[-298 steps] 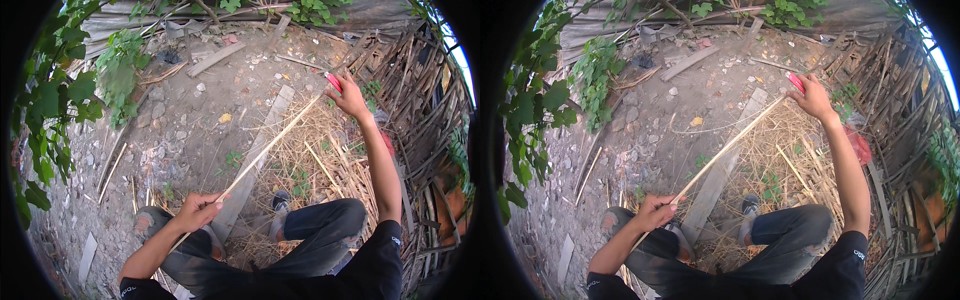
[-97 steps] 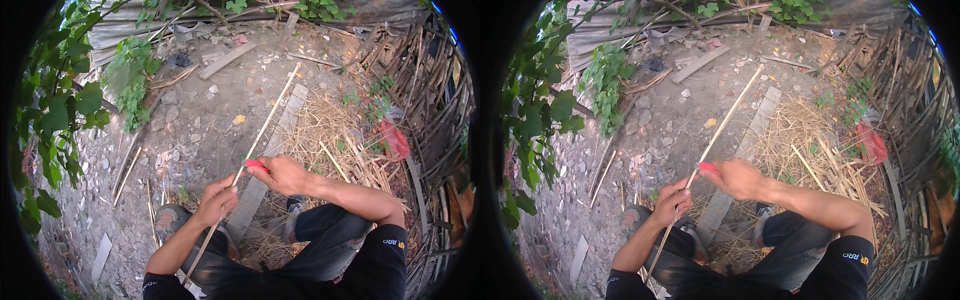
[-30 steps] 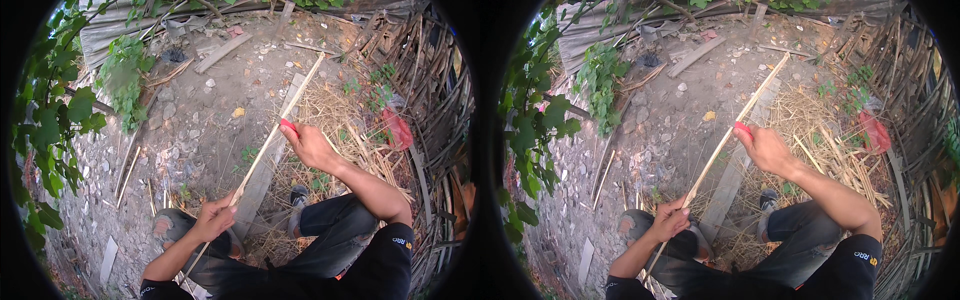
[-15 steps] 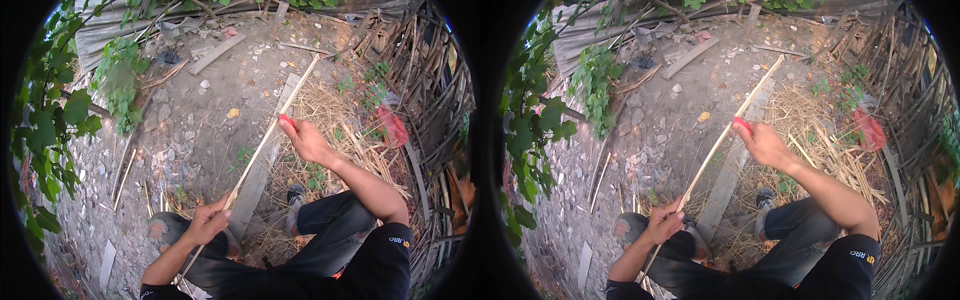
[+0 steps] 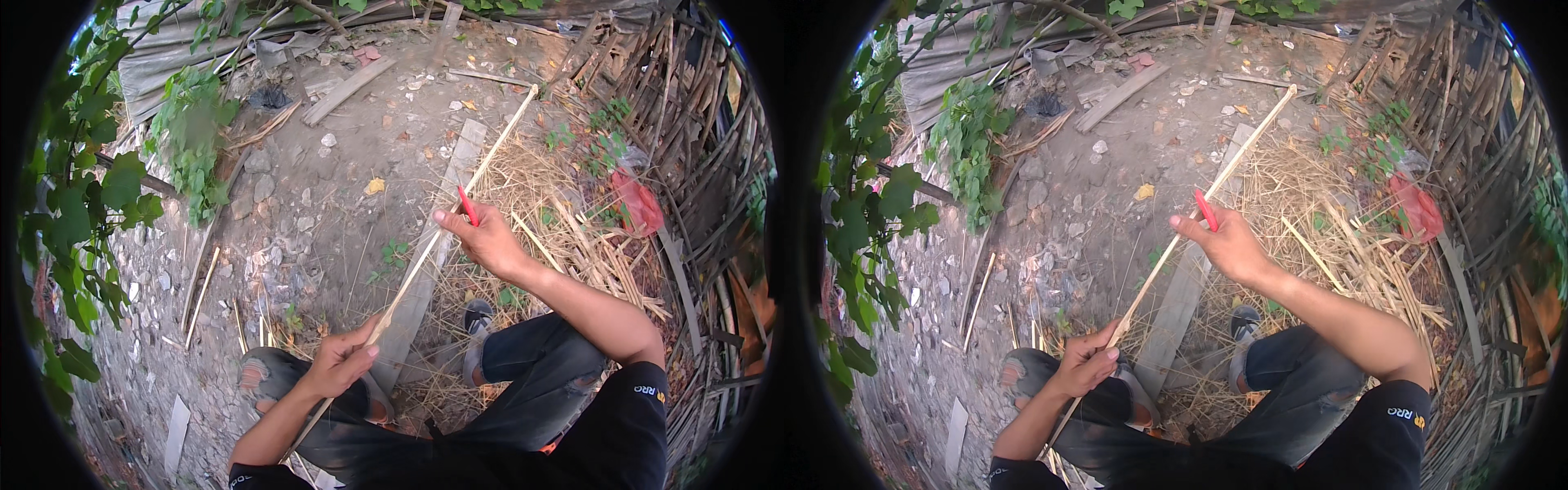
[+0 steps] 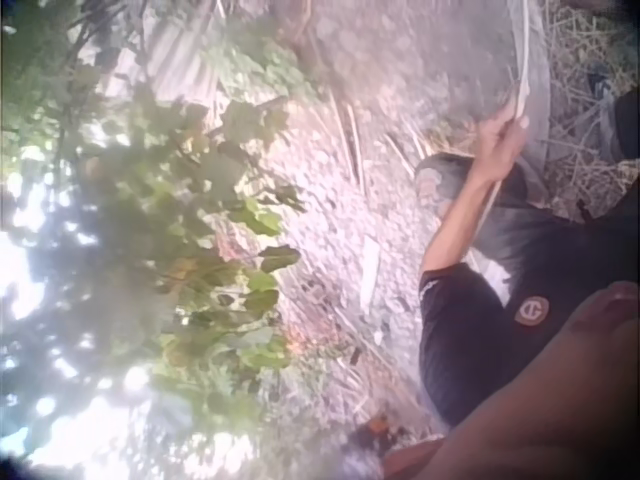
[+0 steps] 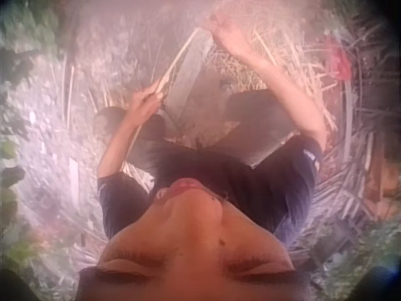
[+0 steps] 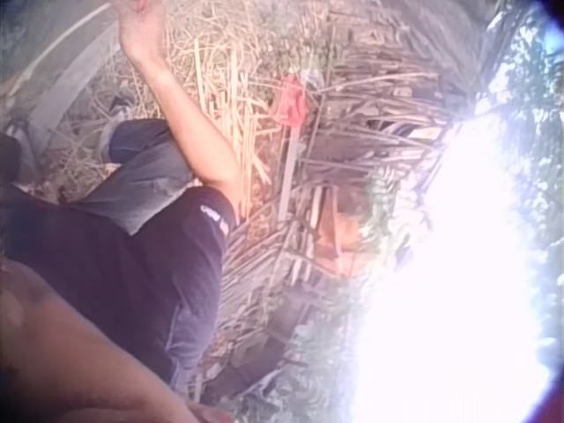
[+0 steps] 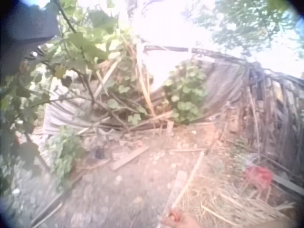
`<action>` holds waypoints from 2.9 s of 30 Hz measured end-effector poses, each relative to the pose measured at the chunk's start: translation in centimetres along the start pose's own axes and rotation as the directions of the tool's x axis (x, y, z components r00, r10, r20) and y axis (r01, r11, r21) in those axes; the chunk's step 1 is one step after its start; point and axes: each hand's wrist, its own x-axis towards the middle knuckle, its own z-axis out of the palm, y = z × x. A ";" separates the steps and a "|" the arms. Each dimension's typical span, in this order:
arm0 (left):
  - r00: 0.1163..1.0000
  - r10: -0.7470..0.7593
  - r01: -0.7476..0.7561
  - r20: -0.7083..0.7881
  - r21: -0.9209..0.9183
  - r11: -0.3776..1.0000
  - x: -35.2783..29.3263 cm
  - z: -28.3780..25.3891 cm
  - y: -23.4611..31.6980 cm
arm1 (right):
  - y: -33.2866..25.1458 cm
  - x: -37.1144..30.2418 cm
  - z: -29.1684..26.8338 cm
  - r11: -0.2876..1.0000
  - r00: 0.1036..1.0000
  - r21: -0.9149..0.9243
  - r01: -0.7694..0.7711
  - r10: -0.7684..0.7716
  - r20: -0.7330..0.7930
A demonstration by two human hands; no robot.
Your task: The person sits on the ground and uses a red utility knife to shave and smooth a long bamboo stick. They repeatedly scrape the surface of the stick, rotating it to work on different sides, and occasionally inspect the finished sections.
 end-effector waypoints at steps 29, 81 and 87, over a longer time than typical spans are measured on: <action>0.997 -0.067 0.074 0.047 -0.169 0.983 -1.3 -1.5 -0.4 | 1.0 0.0 -5.3 0.753 0.963 -0.641 0.150 -0.257 -0.077; 0.992 -0.020 0.031 -0.124 0.088 0.996 3.9 3.2 0.8 | -1.4 -5.9 4.1 0.700 0.919 -0.629 0.337 -0.099 0.382; 0.991 -0.024 0.026 -0.128 0.014 1.000 3.2 1.7 -0.5 | 0.5 -4.2 4.5 0.616 0.898 -0.662 0.428 -0.207 0.387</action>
